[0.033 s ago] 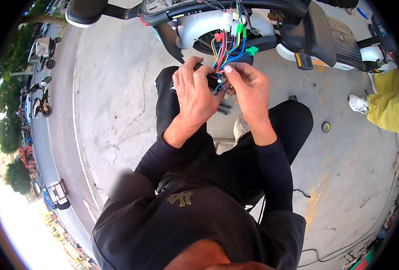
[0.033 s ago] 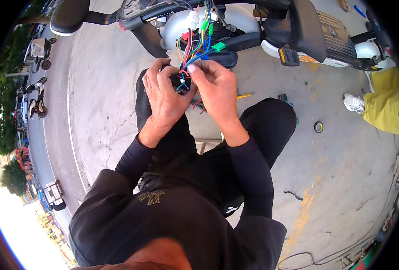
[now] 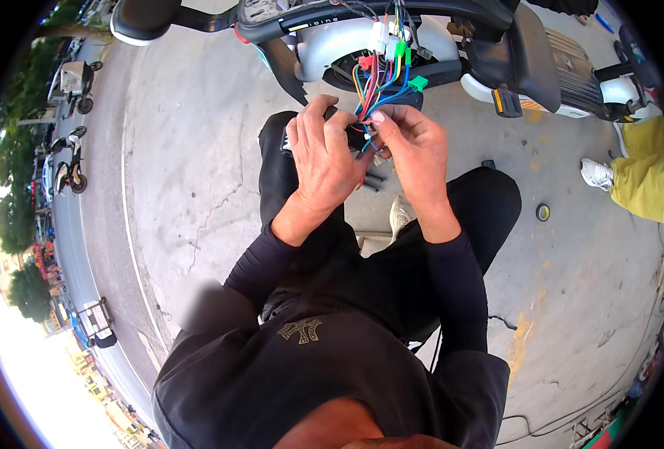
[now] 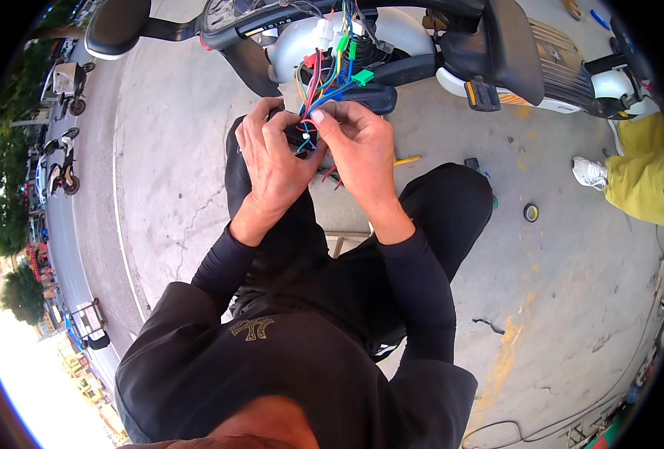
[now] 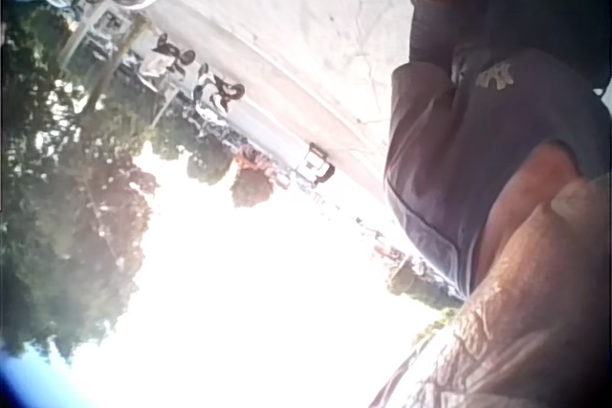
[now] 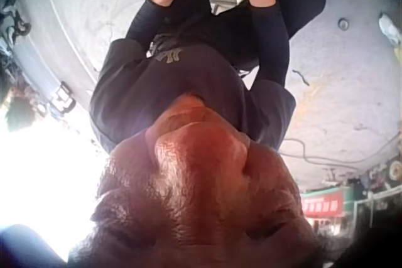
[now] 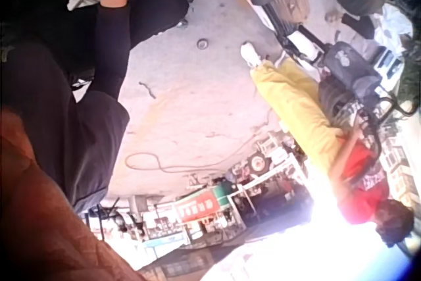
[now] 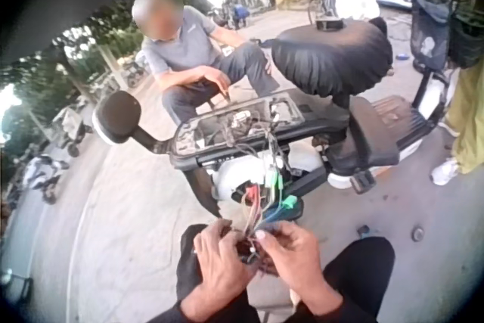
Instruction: The person sits on a low stool and repairs the wiring of an electric scooter. They use shears to cut wires and connectors, then strip and twist the wire ends by hand. The person handles a silver control box and various colored wires throughout the process.
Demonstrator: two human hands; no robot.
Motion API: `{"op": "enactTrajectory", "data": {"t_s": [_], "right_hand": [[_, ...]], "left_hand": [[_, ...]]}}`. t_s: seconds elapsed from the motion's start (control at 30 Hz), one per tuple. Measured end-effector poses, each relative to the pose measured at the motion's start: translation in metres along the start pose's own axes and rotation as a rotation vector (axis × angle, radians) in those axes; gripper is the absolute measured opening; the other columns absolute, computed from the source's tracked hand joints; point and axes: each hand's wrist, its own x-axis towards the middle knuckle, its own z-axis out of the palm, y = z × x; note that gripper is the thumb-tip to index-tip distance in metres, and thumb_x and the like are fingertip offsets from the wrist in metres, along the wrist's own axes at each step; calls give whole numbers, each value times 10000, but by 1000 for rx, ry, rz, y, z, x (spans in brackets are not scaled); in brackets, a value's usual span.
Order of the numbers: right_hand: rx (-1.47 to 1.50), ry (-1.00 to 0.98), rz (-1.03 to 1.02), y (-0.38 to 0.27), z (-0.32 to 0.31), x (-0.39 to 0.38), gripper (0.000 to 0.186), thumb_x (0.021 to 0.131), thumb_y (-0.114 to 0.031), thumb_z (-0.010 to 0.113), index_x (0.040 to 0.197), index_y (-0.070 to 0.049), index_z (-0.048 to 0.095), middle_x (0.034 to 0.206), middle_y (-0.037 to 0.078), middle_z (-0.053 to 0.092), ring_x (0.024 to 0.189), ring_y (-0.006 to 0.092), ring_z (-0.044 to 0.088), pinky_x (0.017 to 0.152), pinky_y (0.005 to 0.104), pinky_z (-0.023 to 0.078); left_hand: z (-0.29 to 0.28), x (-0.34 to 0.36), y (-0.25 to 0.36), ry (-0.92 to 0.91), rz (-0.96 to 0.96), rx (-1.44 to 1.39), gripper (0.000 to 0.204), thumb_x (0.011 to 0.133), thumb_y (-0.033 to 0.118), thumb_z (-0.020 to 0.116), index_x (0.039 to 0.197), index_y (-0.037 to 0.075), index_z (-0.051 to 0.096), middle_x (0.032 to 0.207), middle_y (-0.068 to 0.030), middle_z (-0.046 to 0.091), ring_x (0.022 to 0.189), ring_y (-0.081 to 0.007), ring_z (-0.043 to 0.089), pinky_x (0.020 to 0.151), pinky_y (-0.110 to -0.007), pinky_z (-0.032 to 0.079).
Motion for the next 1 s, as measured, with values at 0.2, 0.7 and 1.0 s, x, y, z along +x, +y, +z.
{"op": "enactTrajectory", "data": {"t_s": [0.2, 0.7, 1.0], "right_hand": [[57, 21, 156, 6, 1, 5, 182, 930, -184, 718, 941, -4, 697, 803, 3, 674, 643, 49, 588, 554, 207, 439], [185, 186, -162, 19, 11, -10, 100, 978, -36, 578, 1044, -20, 505, 882, 29, 620, 730, 81, 599, 621, 220, 480], [257, 181, -81, 19, -2, -14, 164, 1028, -149, 515, 1140, -45, 455, 1023, 125, 684, 872, 201, 699, 658, 286, 486]], "left_hand": [[-3, 0, -10, -23, 77, 75, 658, 581, 119, 881, 1122, 95, 507, 1243, -174, 522, 1084, -341, 541, 921, -462, 354], [-2, 11, 0, -93, 50, -8, 698, 593, 136, 870, 1186, 89, 503, 1258, -163, 527, 1056, -328, 557, 859, -444, 379], [-31, 26, -7, -343, 81, -333, 579, 728, 163, 747, 1248, 53, 517, 1280, -186, 532, 1107, -346, 533, 921, -447, 400]]}}
